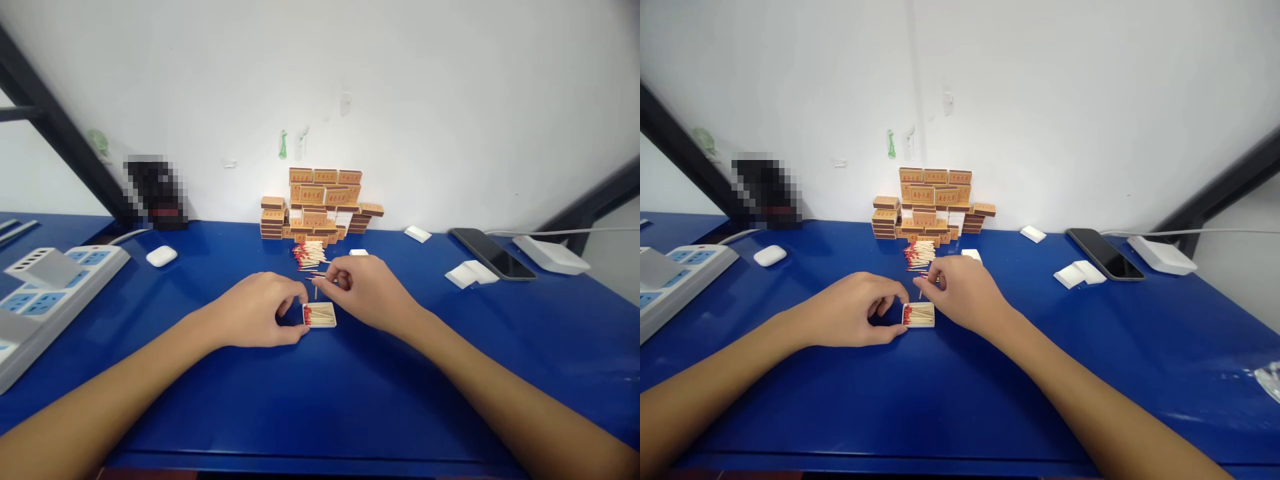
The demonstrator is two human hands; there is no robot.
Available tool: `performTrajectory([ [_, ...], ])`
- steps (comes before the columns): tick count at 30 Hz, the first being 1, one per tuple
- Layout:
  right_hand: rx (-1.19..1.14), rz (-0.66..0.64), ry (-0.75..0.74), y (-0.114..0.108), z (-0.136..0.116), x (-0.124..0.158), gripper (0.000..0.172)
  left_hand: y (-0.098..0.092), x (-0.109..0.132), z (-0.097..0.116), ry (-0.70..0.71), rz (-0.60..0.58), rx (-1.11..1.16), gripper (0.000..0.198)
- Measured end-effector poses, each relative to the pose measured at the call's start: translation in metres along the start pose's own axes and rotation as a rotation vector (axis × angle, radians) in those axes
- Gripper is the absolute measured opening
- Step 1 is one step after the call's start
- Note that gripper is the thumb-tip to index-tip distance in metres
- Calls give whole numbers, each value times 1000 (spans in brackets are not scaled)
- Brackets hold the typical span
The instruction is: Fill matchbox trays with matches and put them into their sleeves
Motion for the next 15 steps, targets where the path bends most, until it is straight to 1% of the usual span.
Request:
performTrajectory([
  [1,-4,-9,50,3,1,-4,35,1,0,0,2,-4,-1,25],
  [3,-5,-72,115,10,2,-11,34,2,0,0,-1,-9,1,24],
  [5,-10,-123,143,16,3,-14,30,3,0,0,-9,-11,6,24],
  [7,-21,-158,139,18,2,-13,25,3,0,0,-9,-12,11,24],
  [11,0,-228,90,15,0,-6,25,2,0,-1,-4,-14,18,25],
  [15,83,-255,-87,10,6,-4,17,3,1,-2,-6,-17,24,27],
])
Point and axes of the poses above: each hand's wrist, its own x-axis away from the middle knuckle, its own y-axis out of the palm, z = x × y, the point moved 4 cm from there along -x, towards the middle knuckle, and after that the axes turned 10 degrees about x, right-handed, at the moved point
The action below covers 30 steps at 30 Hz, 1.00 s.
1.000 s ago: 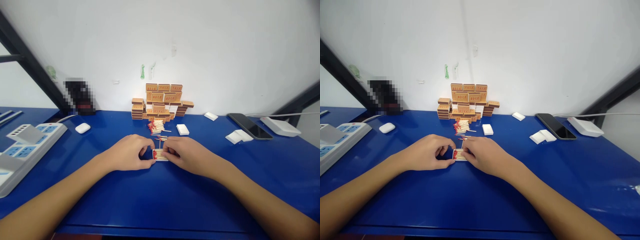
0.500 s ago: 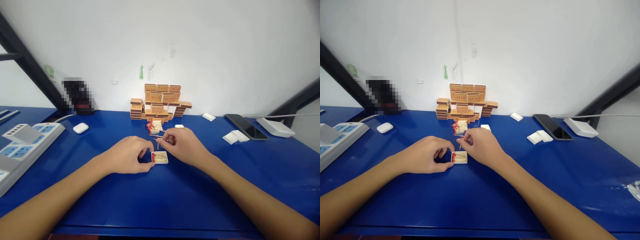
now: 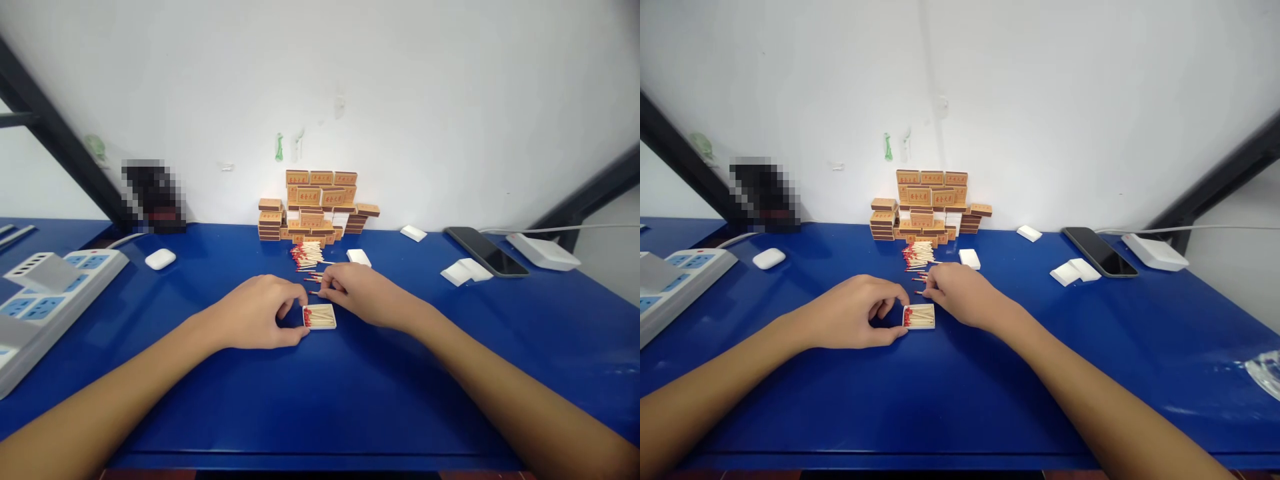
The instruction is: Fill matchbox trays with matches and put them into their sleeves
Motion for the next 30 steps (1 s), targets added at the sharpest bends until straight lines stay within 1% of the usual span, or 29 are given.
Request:
performTrajectory([
  [2,53,13,-63,-1,7,-1,13,0,0,0,6,1,1,26],
  [5,96,62,-81,-1,18,-2,5,0,0,0,10,6,-3,26],
  [8,84,90,-61,0,25,-4,16,0,0,0,8,6,-6,26],
  [10,43,71,-53,1,27,-5,15,-1,-1,0,6,3,-6,26],
  [12,-9,36,-49,2,26,-6,11,-1,-1,0,1,2,-6,26],
  [15,-36,-7,-22,2,23,-7,16,-2,-1,-1,-9,3,-8,27],
  [18,-12,-33,-10,1,20,-5,20,-4,-1,-3,-19,9,-17,28],
  [21,18,-34,-20,-3,21,0,19,-4,-1,-4,-25,10,-23,28],
  [24,-15,6,-18,-10,22,6,18,-4,-2,-5,-23,15,-24,28],
  [26,-84,16,-44,-13,19,11,21,-4,-2,-5,-20,18,-24,28],
  [28,-150,-3,-100,-13,10,16,22,-4,-2,-5,-16,18,-21,27],
  [30,-182,-29,-151,-9,0,19,18,-4,-2,-4,-14,22,-18,26],
])
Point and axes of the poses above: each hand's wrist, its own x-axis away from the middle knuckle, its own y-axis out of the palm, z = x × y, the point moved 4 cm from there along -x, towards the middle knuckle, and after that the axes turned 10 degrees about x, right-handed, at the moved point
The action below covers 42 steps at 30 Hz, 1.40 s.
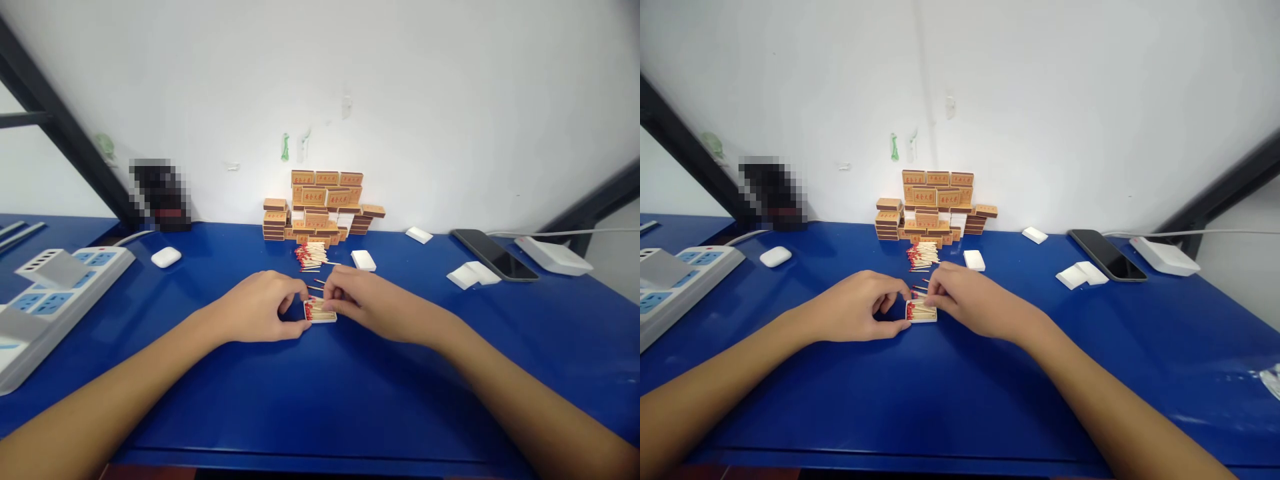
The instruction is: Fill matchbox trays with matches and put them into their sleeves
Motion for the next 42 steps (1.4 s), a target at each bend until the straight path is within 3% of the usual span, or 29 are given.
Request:
performTrajectory([
  [5,49,-21,-8,13,-11,0,13,0,0,1,-14,-6,9,23],
  [9,95,16,-24,10,-8,1,5,0,0,0,-17,-6,9,25],
  [17,108,0,-24,1,-6,6,7,0,-1,-1,-6,7,13,27],
  [30,62,78,-21,8,-14,1,16,0,0,-1,4,5,16,26],
  [42,103,34,-10,7,-9,2,10,-1,0,1,-6,2,15,26],
])
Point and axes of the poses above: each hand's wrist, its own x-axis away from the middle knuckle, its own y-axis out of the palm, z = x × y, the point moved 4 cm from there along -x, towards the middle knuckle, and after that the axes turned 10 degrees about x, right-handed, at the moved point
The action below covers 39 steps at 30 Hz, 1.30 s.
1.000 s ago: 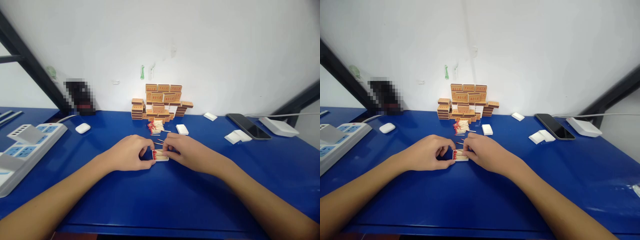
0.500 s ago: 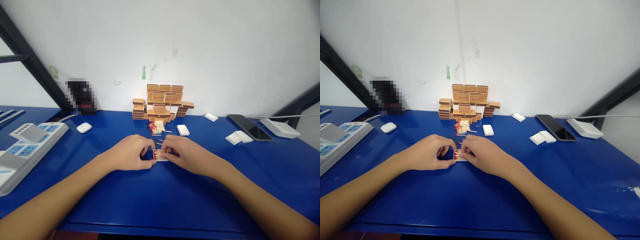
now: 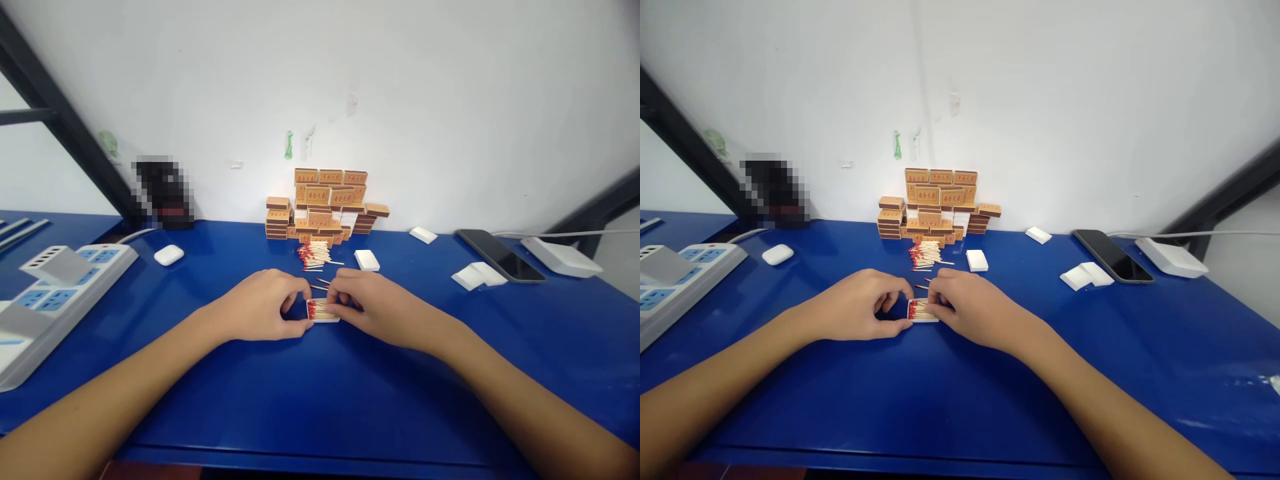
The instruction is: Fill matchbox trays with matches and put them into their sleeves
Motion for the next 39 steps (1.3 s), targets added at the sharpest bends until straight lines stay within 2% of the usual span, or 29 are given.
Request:
performTrajectory([
  [7,12,-2,-3,1,-3,1,14,1,0,-1,-1,2,3,26],
  [13,123,68,-14,8,0,-1,13,-1,0,0,3,4,1,26],
  [17,127,88,-24,5,1,-1,16,-1,0,0,8,4,-4,24],
  [22,151,157,52,-3,16,-4,10,0,1,0,17,9,-4,26],
  [24,174,144,87,-2,25,-5,7,0,1,1,25,2,-2,27],
  [28,154,65,130,2,35,-7,11,0,2,2,34,-3,2,26],
  [32,164,34,153,3,32,-7,16,0,2,3,46,7,12,27],
  [39,170,152,109,11,20,-14,13,1,2,3,46,1,9,24],
])
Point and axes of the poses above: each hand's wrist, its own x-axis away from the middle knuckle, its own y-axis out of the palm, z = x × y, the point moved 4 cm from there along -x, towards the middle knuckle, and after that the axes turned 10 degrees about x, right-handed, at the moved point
